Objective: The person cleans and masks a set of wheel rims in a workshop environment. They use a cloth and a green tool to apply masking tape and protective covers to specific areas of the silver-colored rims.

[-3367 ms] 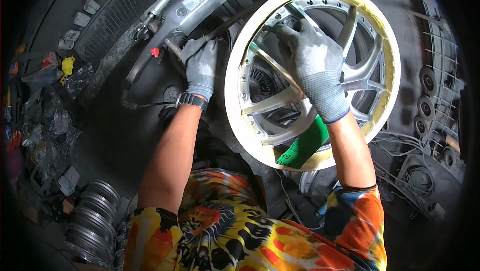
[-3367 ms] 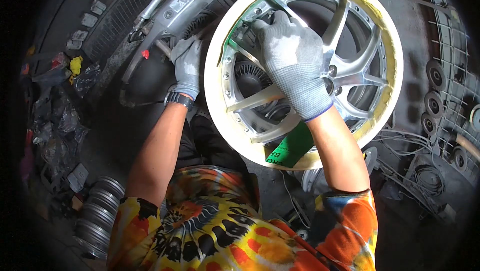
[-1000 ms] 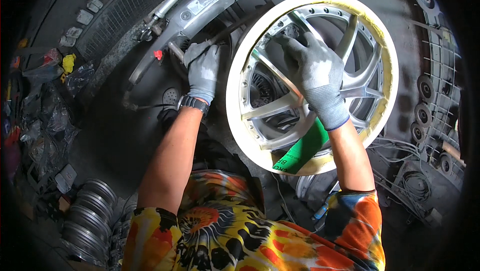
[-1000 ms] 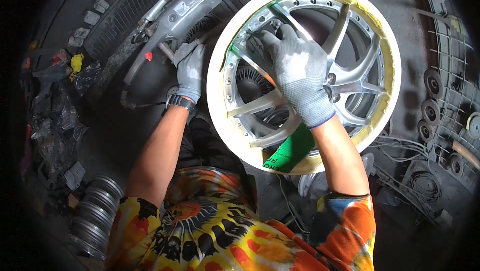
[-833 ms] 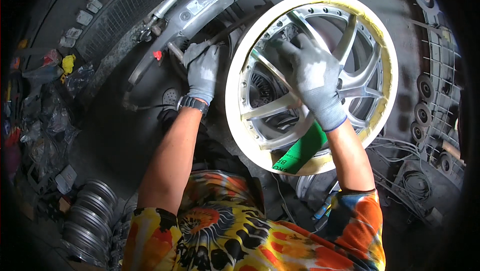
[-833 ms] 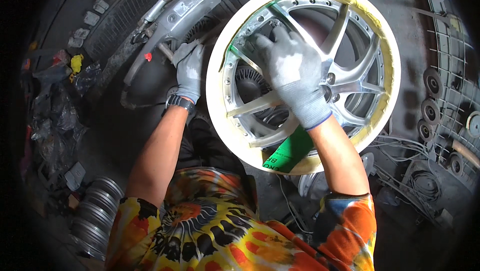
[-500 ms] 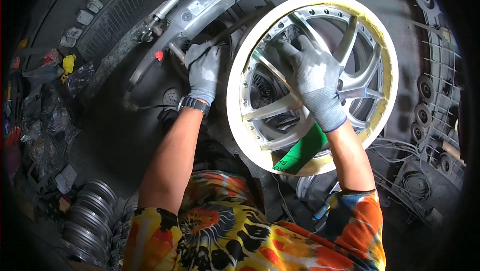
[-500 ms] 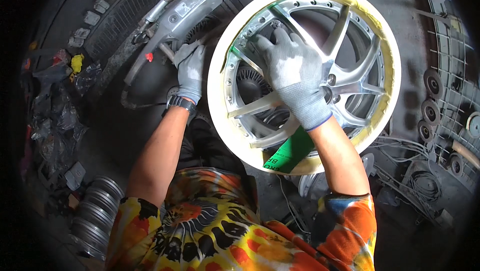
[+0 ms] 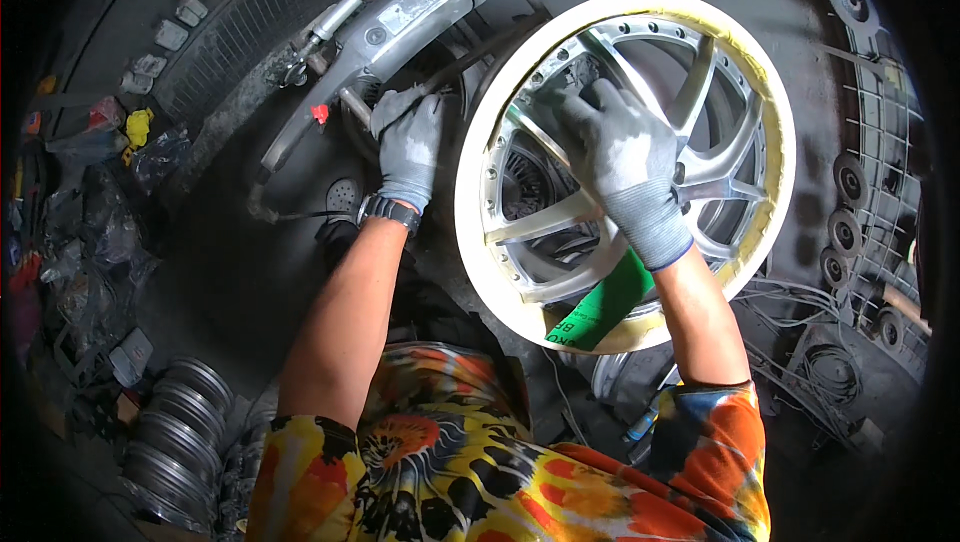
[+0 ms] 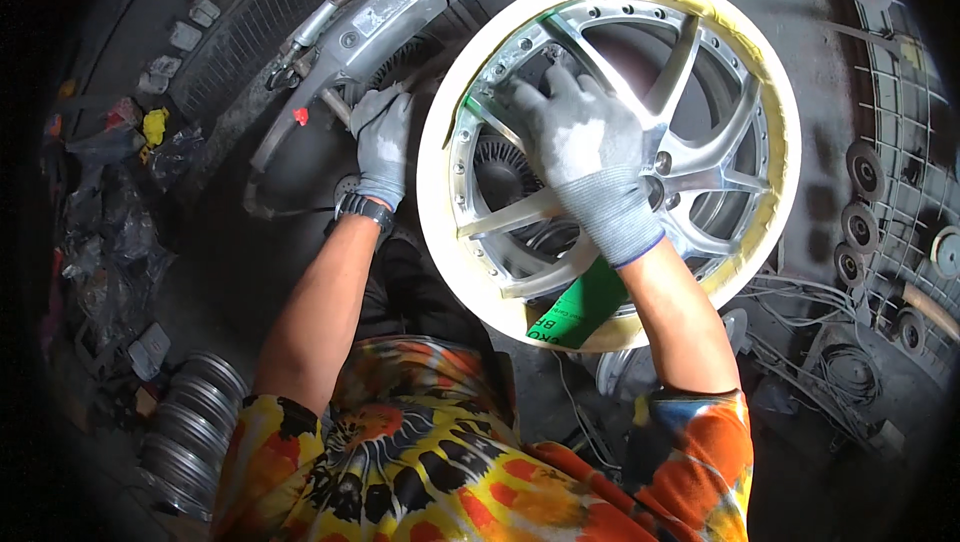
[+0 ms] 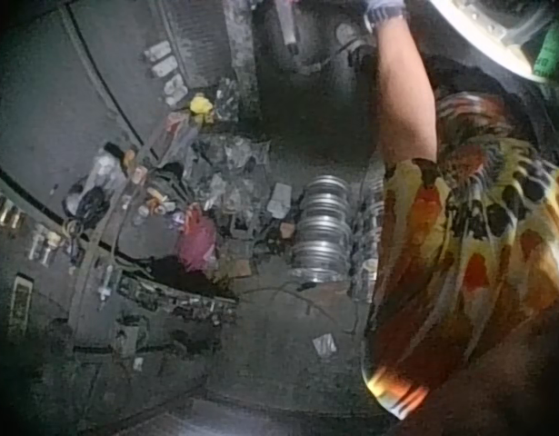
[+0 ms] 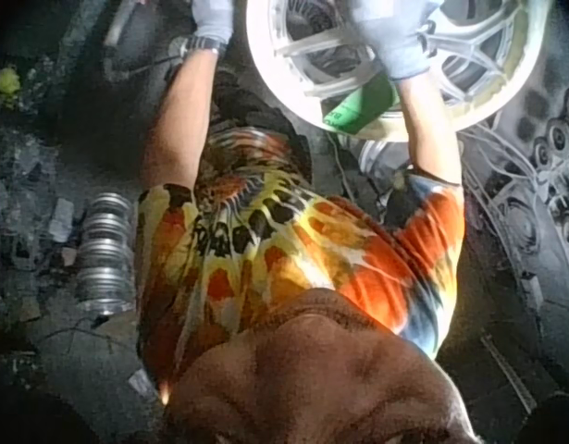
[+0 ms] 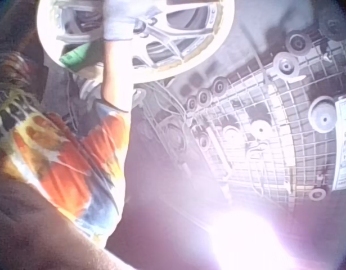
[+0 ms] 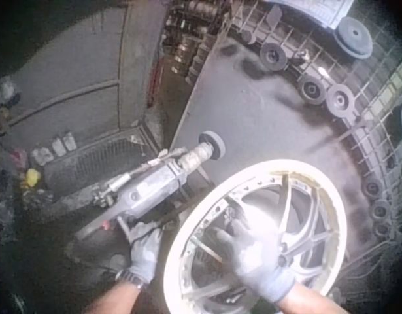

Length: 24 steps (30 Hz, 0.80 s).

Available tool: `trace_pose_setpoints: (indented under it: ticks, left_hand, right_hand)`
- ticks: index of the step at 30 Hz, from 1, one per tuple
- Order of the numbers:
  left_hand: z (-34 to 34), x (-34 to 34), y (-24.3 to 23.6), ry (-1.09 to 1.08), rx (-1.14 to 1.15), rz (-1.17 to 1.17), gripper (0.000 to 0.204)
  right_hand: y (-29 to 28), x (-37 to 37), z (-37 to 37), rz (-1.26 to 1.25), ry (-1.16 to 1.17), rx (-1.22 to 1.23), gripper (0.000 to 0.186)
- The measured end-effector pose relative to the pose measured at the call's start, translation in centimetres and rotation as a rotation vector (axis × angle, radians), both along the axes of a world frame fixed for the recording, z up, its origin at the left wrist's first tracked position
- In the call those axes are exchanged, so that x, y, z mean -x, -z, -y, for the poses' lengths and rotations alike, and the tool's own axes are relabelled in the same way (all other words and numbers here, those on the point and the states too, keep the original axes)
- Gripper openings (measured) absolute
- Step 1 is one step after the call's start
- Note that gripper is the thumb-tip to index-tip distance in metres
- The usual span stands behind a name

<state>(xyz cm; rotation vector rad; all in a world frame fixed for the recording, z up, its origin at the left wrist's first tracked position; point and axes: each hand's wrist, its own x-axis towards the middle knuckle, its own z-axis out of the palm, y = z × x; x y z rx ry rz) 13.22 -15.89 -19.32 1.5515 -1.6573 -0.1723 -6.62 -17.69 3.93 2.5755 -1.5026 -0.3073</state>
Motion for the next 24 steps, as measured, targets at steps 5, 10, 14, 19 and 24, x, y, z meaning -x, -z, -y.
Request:
trace_pose_setpoints:
  ticks: [5,10,14,19,24]
  left_hand:
    - [0.1,0.1,-0.2,0.009,-0.050,0.020,0.005]
    - [0.2,0.1,-0.1,-0.004,-0.049,0.053,0.004]
    - [0.3,0.1,0.0,0.001,0.036,-0.042,0.006]
    - [0.4,0.4,0.0,-0.050,-0.026,-0.112,0.010]
    - [0.3,0.4,-0.1,-0.060,-0.037,-0.085,0.009]
  right_hand:
    - [-0.3,-0.2,-0.1,0.040,0.021,0.058,0.026]
    - [-0.4,-0.4,0.2,0.033,-0.002,0.029,0.025]
    - [-0.6,-0.6,0.6,-0.050,0.029,0.025,0.023]
    - [-0.6,-0.8,0.7,-0.068,-0.038,0.015,0.019]
    - [-0.6,-0.8,1.1,-0.064,-0.012,0.072,0.014]
